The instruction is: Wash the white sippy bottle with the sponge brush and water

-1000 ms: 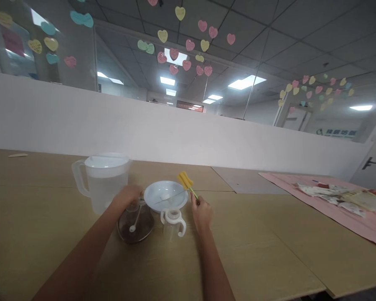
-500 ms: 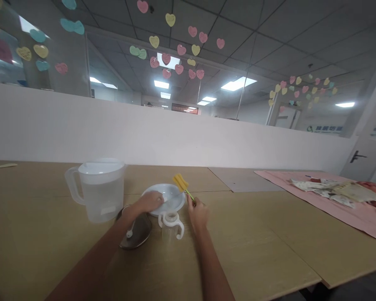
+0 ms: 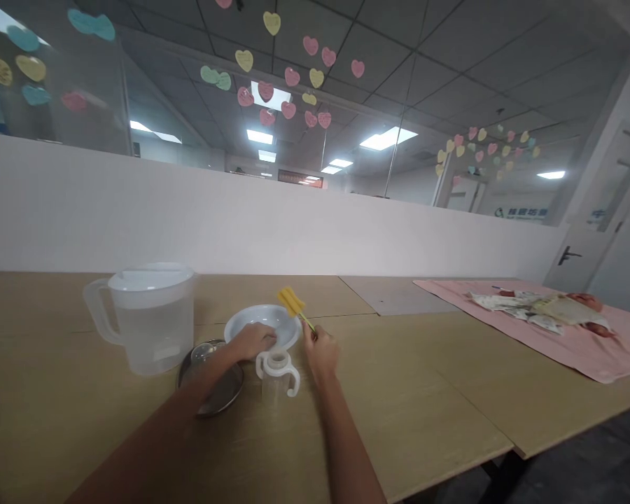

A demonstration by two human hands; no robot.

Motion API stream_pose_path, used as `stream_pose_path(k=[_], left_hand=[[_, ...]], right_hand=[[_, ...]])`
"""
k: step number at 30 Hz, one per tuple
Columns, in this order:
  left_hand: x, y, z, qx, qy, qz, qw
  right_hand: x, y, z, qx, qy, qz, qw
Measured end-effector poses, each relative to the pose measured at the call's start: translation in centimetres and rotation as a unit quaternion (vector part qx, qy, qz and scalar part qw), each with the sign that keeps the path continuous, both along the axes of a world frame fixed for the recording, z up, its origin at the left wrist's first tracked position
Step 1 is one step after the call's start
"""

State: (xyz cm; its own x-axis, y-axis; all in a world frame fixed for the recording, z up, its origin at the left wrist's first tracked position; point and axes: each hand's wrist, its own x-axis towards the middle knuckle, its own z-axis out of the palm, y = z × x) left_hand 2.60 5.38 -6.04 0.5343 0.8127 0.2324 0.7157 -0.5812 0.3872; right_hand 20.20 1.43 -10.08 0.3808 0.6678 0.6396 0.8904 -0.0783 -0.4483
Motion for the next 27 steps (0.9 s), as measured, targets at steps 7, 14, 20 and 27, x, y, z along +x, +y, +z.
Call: stream_pose_path(k=[7, 14, 20, 27], left_hand=[[-0.2, 1.1, -0.8, 0.014, -0.014, 0.014, 1.000], [-0.6, 1.8, -0.6, 0.003, -0.108, 0.047, 0.993], [-1.5, 1.4, 1.8, -0.014, -0.202, 0.029, 0.979], [-2.0, 0.4, 3.4, -0.021, -0.198, 0.006, 0.980]], right_hand=[[0.0, 0.1, -0.1, -0.001, 0.000, 0.006, 1.000], [0.2, 0.1, -0.2, 0.009, 0.005, 0.004, 1.000], [0.0, 0.5, -0.7, 0.018, -0.006, 0.051, 0.999], [-0.3, 0.8, -1.3, -0.011, -0.024, 0.099, 0.995]])
